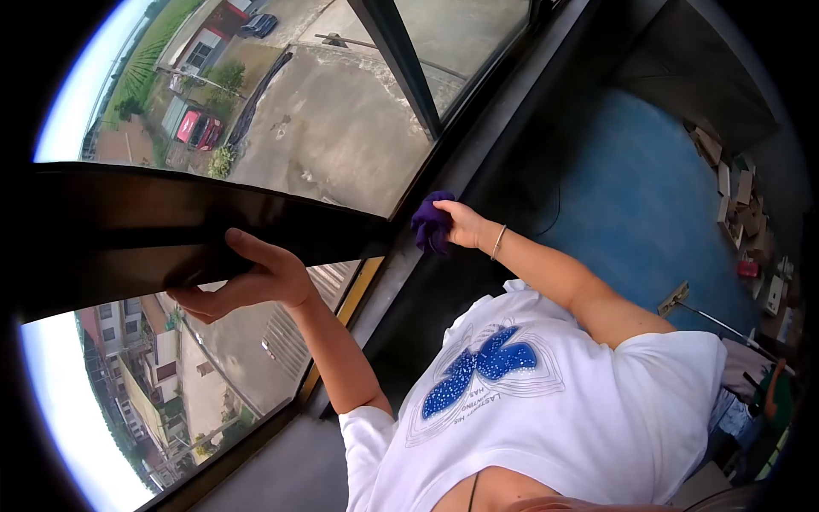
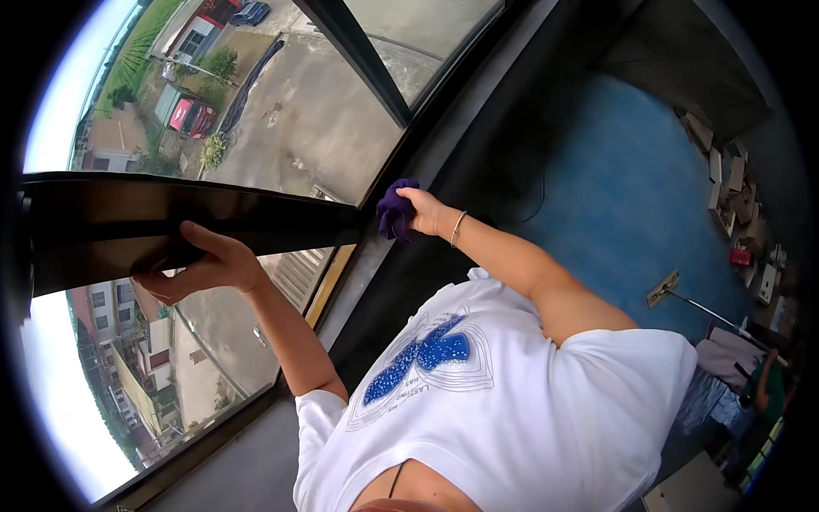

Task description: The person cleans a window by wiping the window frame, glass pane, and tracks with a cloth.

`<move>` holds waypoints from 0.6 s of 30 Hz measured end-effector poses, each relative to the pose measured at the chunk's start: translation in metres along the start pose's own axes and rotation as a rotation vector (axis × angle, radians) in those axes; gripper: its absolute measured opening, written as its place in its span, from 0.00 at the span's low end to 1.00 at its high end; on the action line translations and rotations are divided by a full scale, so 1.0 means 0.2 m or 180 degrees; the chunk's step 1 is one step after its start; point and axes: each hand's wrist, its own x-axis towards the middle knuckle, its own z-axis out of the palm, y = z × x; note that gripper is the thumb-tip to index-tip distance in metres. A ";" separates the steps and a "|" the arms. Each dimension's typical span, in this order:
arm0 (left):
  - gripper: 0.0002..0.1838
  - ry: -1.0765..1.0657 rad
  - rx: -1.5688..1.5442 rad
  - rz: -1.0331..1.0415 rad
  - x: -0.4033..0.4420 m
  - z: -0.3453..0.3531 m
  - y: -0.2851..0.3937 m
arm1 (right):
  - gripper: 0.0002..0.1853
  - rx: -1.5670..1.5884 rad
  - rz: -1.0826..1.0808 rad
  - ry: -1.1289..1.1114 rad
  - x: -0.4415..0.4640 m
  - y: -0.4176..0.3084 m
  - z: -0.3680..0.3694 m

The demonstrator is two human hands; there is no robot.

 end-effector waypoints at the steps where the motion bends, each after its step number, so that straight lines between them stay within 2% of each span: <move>1: 0.40 0.0031 0.0240 0.0208 -0.01 0.02 -0.03 | 0.15 0.0084 0.0048 0.0121 0.08 0.00 0.00; 3: 0.40 0.0062 0.0760 0.0502 -0.02 0.04 -0.02 | 0.15 0.0238 0.0137 0.0252 0.22 -0.01 -0.02; 6: 0.38 0.0004 0.1012 0.0676 -0.03 0.03 -0.05 | 0.14 0.0360 -0.0017 0.0479 0.42 0.00 -0.05; 8: 0.36 -0.0188 0.0975 0.0696 -0.04 0.02 -0.07 | 0.13 0.0278 0.0251 0.0945 0.52 0.04 -0.06; 9: 0.35 -0.0316 0.1228 0.0703 -0.03 0.00 -0.05 | 0.12 0.0187 0.0267 0.1014 0.59 0.07 -0.07; 10: 0.34 -0.0295 0.1068 0.0707 -0.03 0.01 -0.04 | 0.07 0.0304 0.0332 0.1050 0.64 0.10 -0.08; 12: 0.34 -0.0280 0.1272 0.0792 -0.03 0.01 -0.07 | 0.06 0.0546 0.0347 0.0957 0.73 0.11 -0.10; 15: 0.34 -0.0307 0.1154 0.0638 -0.05 0.00 -0.06 | 0.06 0.0210 0.0378 0.1253 0.86 -0.03 -0.20; 16: 0.34 -0.0360 0.1183 0.0639 -0.05 0.00 -0.05 | 0.10 -0.0087 0.0305 0.1331 0.82 -0.19 -0.21; 18: 0.34 -0.0368 0.1152 0.0603 -0.09 0.00 -0.07 | 0.09 0.0015 0.0152 0.1415 0.80 -0.49 -0.32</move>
